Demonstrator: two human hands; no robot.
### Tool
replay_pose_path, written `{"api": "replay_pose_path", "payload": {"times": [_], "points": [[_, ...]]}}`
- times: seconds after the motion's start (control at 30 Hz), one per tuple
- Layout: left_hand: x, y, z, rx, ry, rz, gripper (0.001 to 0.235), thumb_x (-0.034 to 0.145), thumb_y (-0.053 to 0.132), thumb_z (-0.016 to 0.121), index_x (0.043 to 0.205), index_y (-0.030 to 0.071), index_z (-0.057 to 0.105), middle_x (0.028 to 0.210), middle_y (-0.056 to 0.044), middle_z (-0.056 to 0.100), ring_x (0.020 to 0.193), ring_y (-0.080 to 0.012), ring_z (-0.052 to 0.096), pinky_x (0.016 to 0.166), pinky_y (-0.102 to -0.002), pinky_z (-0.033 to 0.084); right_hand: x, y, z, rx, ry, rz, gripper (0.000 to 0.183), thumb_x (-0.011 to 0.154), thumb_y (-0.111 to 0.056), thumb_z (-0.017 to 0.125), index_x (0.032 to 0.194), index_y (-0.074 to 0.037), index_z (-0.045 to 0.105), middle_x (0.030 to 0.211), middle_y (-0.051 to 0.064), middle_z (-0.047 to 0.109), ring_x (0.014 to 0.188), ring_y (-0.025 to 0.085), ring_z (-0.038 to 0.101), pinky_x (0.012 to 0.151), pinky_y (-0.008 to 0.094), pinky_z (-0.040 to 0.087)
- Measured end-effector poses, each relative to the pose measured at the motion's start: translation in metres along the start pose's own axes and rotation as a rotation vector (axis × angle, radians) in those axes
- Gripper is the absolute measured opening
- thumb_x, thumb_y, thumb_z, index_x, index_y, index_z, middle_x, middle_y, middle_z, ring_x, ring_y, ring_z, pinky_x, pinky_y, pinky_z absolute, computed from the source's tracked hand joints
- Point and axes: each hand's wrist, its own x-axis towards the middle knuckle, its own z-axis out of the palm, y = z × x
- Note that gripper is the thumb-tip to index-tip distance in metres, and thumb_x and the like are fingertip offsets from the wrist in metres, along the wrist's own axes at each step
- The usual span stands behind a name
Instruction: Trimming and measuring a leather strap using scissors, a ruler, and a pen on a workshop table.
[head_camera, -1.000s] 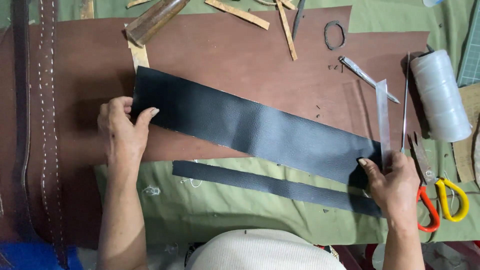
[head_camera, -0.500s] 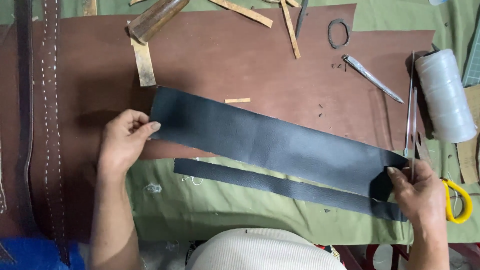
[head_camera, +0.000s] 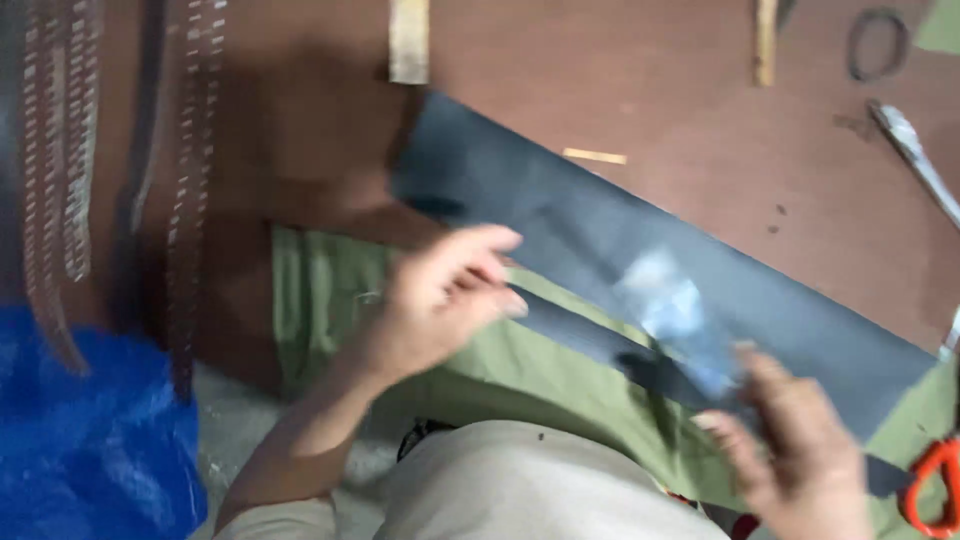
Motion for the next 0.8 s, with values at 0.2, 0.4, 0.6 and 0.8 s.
{"api": "replay_pose_path", "payload": {"times": [0.2, 0.4, 0.6, 0.8], "points": [[-0.025, -0.035, 0.008, -0.368, -0.394, -0.208, 0.027, 0.097, 0.026, 0.067, 0.082, 0.01, 0.051, 0.082, -0.014, 0.08, 0.063, -0.0064, 0.067, 0.045, -0.02, 0.039, 0.017, -0.045, 0.052, -0.007, -0.229, -0.249, 0.079, 0.082, -0.041, 0.075, 0.154, -0.025, 0.048, 0.119, 0.0, 0.064, 0.077, 0.018, 0.07, 0.071, 0.032, 0.06], [-0.017, -0.056, -0.019, -0.417, -0.094, -0.357, 0.016, 0.095, 0.019, 0.068, 0.101, 0.004, 0.071, 0.08, -0.009, 0.076, 0.069, -0.0135, 0.076, 0.049, -0.019, 0.054, 0.023, -0.058, 0.052, -0.096, -0.228, -0.155, 0.073, 0.081, -0.03, 0.079, 0.149, -0.027, 0.053, 0.121, 0.009, 0.061, 0.081, 0.03, 0.068, 0.069, 0.044, 0.056], [0.0, -0.073, -0.025, -0.37, 0.172, -0.343, 0.043, 0.084, 0.013, 0.079, 0.119, 0.002, 0.056, 0.085, -0.014, 0.075, 0.066, -0.018, 0.075, 0.064, -0.026, 0.062, 0.034, -0.034, 0.067, 0.027, 0.072, -0.42, 0.053, 0.09, -0.013, 0.084, 0.138, 0.002, 0.068, 0.13, 0.026, 0.069, 0.109, 0.032, 0.068, 0.109, 0.04, 0.056], [0.017, -0.097, -0.047, 0.184, 0.448, 0.077, 0.017, 0.098, 0.007, 0.066, 0.114, 0.005, 0.071, 0.105, -0.008, 0.071, 0.096, -0.0171, 0.07, 0.08, -0.027, 0.061, 0.064, -0.039, 0.073, -0.058, 0.141, -0.538, 0.051, 0.093, -0.007, 0.089, 0.138, 0.008, 0.07, 0.133, 0.026, 0.073, 0.117, 0.039, 0.067, 0.107, 0.043, 0.053]]}}
